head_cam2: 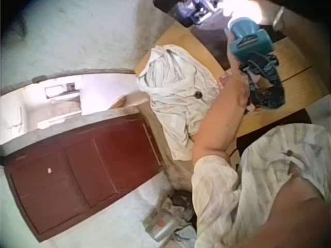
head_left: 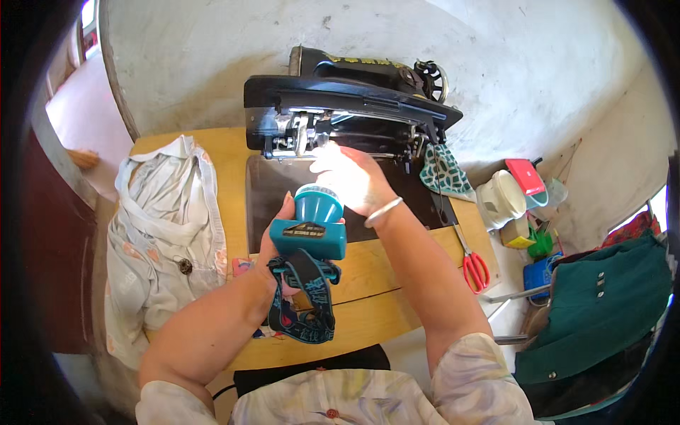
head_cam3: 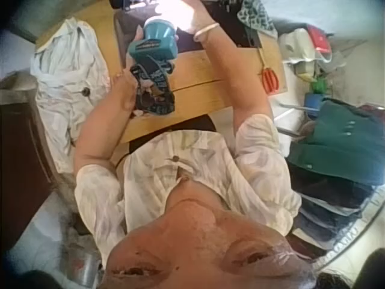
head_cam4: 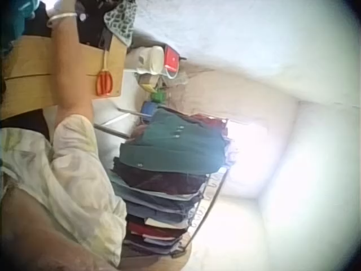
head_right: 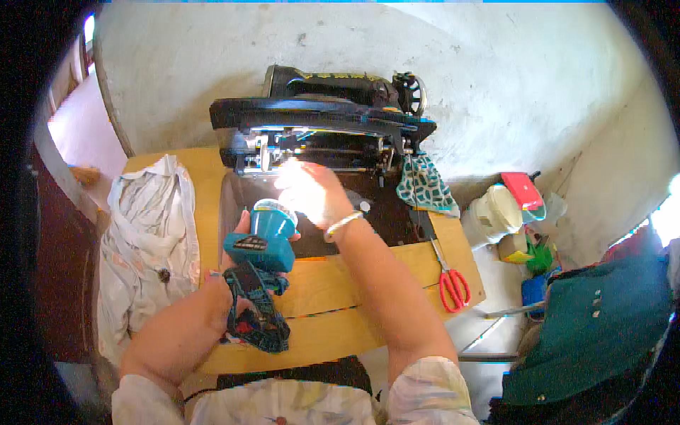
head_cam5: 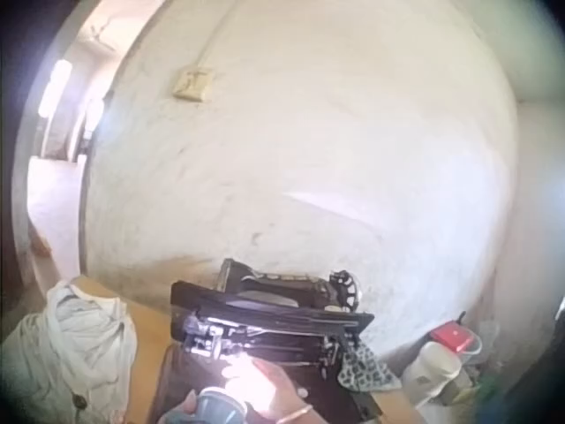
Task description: The recorder is performing maintenance on a vintage sewing machine, including inspecting the drive belt and using a headlamp to see the internal mechanical components.
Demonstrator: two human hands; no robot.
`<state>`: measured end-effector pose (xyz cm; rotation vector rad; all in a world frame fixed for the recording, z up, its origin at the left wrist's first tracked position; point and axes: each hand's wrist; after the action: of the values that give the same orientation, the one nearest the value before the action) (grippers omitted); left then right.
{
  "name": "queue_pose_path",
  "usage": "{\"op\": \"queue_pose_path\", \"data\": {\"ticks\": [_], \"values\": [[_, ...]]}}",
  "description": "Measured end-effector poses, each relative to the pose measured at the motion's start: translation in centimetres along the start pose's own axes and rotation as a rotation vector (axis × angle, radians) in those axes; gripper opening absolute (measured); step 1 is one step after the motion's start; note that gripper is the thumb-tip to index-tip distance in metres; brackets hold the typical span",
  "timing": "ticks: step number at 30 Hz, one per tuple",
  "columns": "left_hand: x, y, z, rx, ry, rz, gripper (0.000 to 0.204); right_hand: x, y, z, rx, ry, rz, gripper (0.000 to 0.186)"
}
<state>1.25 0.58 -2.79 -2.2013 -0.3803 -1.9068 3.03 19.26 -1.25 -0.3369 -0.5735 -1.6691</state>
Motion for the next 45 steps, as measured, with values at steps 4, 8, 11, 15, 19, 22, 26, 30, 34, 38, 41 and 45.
{"op": "queue_pose_path", "data": {"ticks": [4,8,11,15,19,22,26,30,34,38,41,45], "values": [[-1.2,-0.1,-0.4,-0.029,-0.016,0.116,0.066,2.3,-1.0,-0.2,-0.049,0.321,-0.203,0.024],[-1.7,-0.1,-0.1,0.065,-0.113,0.059,0.063,2.8,-0.8,0.0,-0.049,0.275,-0.253,0.024],[-1.7,-0.1,-0.1,0.097,-0.133,0.027,0.062,1.4,-1.4,-0.5,-0.086,0.439,-0.312,0.021],[-2.1,-0.1,-0.6,0.174,-0.164,-0.053,0.062,1.4,1.1,0.2,-0.223,0.577,-0.373,0.019],[-2.2,-0.5,-0.5,0.098,-0.224,0.001,0.071,1.9,3.3,2.0,-0.184,0.400,-0.085,0.038],[-2.1,-0.4,-0.3,0.061,-0.226,0.060,0.077,2.0,2.3,2.4,-0.022,0.265,0.041,0.051],[-2.0,-0.6,-0.2,0.055,-0.163,0.112,0.084,2.1,1.1,2.1,0.062,-0.083,0.211,0.052],[-1.6,-0.7,-0.3,0.060,-0.185,0.096,0.084,2.0,0.5,1.2,0.053,-0.131,0.237,0.051],[-1.6,-0.6,-0.5,0.055,-0.128,0.138,0.085,1.9,0.5,0.8,0.016,-0.353,0.323,0.045],[-1.9,-0.6,-0.8,0.016,-0.039,0.190,0.090,0.8,0.4,1.4,0.040,-0.303,0.373,0.048],[-2.5,-1.1,-0.8,0.008,-0.105,0.243,0.092,1.7,0.9,1.6,-0.020,-0.232,0.315,0.055],[-3.4,-1.6,-1.0,-0.038,-0.029,0.306,0.093,1.7,0.9,1.2,-0.064,-0.183,0.287,0.056]]}}
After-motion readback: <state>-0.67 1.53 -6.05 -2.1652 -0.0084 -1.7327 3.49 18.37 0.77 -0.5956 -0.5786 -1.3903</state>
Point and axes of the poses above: each hand's wrist, its own y-axis away from the middle knuckle, its own x-axis out of the palm, z = x × y, and after that the axes turned 11 degrees about x, right-handed
